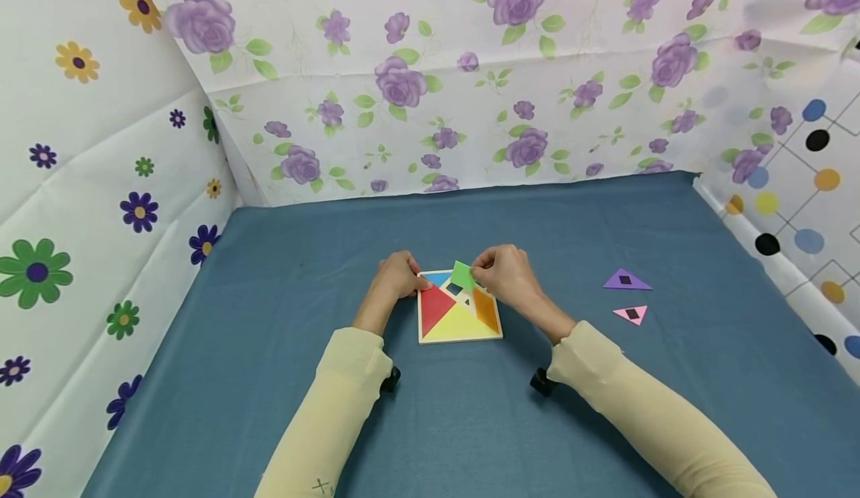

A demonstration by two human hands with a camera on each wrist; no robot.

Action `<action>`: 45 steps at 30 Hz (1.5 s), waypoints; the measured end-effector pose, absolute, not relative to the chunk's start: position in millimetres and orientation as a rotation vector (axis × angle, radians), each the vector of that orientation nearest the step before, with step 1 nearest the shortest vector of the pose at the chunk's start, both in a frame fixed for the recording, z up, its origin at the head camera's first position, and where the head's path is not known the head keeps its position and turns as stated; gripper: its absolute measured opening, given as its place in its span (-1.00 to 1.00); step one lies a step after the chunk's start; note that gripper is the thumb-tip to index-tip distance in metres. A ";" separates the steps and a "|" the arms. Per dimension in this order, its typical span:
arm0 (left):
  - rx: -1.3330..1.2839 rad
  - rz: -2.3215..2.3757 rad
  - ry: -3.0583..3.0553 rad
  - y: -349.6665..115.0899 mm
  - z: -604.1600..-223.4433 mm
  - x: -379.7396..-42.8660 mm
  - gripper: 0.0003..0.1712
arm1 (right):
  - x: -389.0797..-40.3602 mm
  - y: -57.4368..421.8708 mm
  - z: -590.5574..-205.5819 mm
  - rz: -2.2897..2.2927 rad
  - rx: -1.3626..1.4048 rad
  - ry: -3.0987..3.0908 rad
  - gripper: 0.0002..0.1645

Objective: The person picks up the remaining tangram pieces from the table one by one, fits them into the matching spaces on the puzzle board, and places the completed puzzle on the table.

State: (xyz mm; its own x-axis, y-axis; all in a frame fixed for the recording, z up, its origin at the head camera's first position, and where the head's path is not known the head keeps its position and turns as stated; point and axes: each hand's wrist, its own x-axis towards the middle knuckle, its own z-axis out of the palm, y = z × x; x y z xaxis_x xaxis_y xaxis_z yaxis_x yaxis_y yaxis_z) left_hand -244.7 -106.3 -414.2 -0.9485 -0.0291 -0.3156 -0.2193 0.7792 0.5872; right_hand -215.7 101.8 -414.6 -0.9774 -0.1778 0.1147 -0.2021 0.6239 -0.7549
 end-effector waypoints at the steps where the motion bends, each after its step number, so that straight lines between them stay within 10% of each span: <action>1: -0.195 0.940 2.680 -106.2 -414.6 -244.8 -0.68 | -215.7 101.2 -414.8 1.316 0.323 -2.809 -0.85; 45: -0.215 0.955 2.667 -105.7 -416.0 -245.3 -0.68 | -218.3 82.8 -426.4 1.379 0.081 -2.917 -0.87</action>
